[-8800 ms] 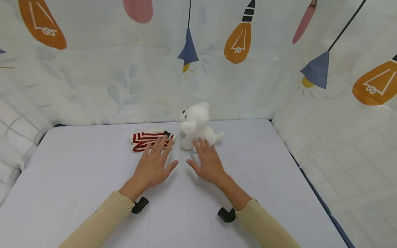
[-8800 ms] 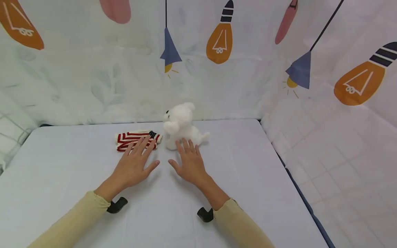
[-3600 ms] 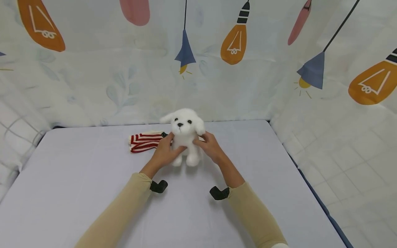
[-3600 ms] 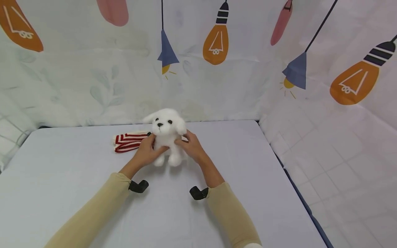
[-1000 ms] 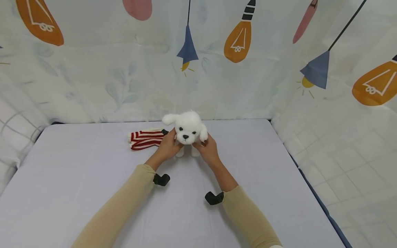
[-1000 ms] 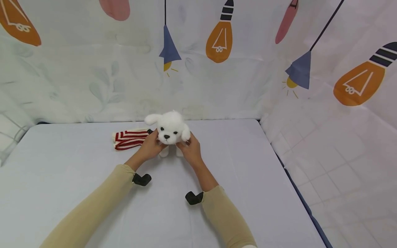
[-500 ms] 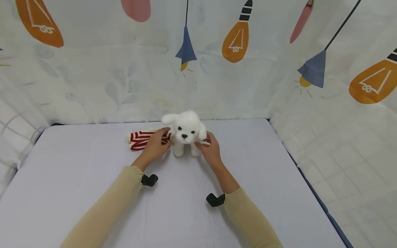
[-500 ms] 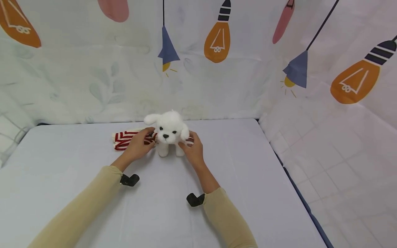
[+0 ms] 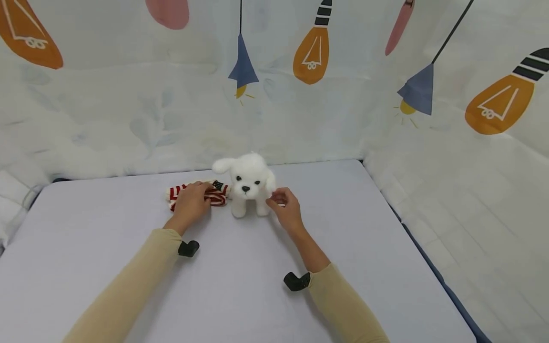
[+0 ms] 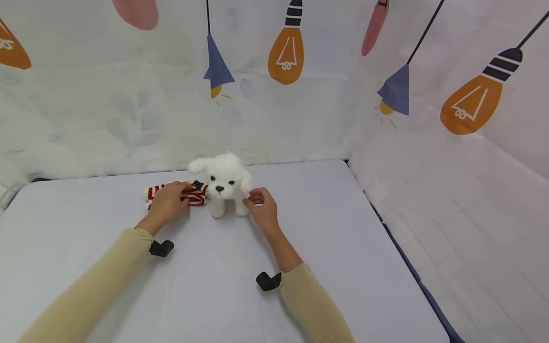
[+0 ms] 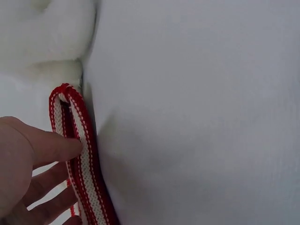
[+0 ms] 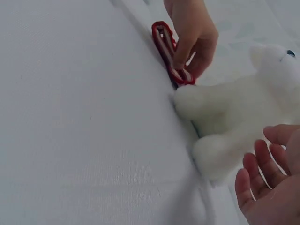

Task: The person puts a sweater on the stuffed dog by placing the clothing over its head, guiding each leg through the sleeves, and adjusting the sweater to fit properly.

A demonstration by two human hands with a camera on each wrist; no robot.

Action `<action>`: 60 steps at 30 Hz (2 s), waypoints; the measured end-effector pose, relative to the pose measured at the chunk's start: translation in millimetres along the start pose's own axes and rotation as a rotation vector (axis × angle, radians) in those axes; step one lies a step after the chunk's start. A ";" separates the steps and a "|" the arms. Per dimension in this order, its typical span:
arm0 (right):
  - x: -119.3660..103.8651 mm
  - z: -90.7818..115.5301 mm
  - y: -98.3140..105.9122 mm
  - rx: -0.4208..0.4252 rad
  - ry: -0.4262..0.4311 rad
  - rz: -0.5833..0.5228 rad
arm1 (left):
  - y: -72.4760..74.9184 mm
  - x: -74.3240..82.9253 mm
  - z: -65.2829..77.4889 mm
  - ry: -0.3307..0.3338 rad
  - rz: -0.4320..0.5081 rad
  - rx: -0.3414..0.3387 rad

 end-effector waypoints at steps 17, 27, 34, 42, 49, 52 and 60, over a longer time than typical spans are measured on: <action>18.2 17.2 -40.2 -0.344 -0.109 0.047 | -5.0 -7.5 8.1 0.024 0.012 -0.008; 7.6 32.1 -68.0 -0.515 -0.088 0.109 | -13.7 10.0 25.6 -0.025 0.088 -0.095; -5.1 35.8 -90.1 -0.566 -0.020 0.135 | -16.4 25.0 38.6 -0.065 0.170 -0.163; -14.6 39.9 -105.1 -0.566 0.122 0.212 | -12.1 40.2 54.0 -0.159 0.228 -0.172; -13.5 47.3 -122.1 -0.593 0.207 0.356 | -7.1 42.2 66.7 -0.250 0.335 -0.166; -13.3 51.2 -127.4 -0.608 0.263 0.396 | -3.9 43.9 69.9 -0.286 0.371 -0.156; -6.2 56.8 -137.1 -0.648 0.313 0.491 | 7.6 48.7 77.7 -0.330 0.488 -0.174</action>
Point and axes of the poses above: each hand's wrist, its own z-axis away from the middle knuckle, its own y-axis out of the back of the hand, x = y × z, the point moved 10 cm from there along -z, towards the middle knuckle, and after that the axes turned 14 degrees about -z, right-handed, at the moved point
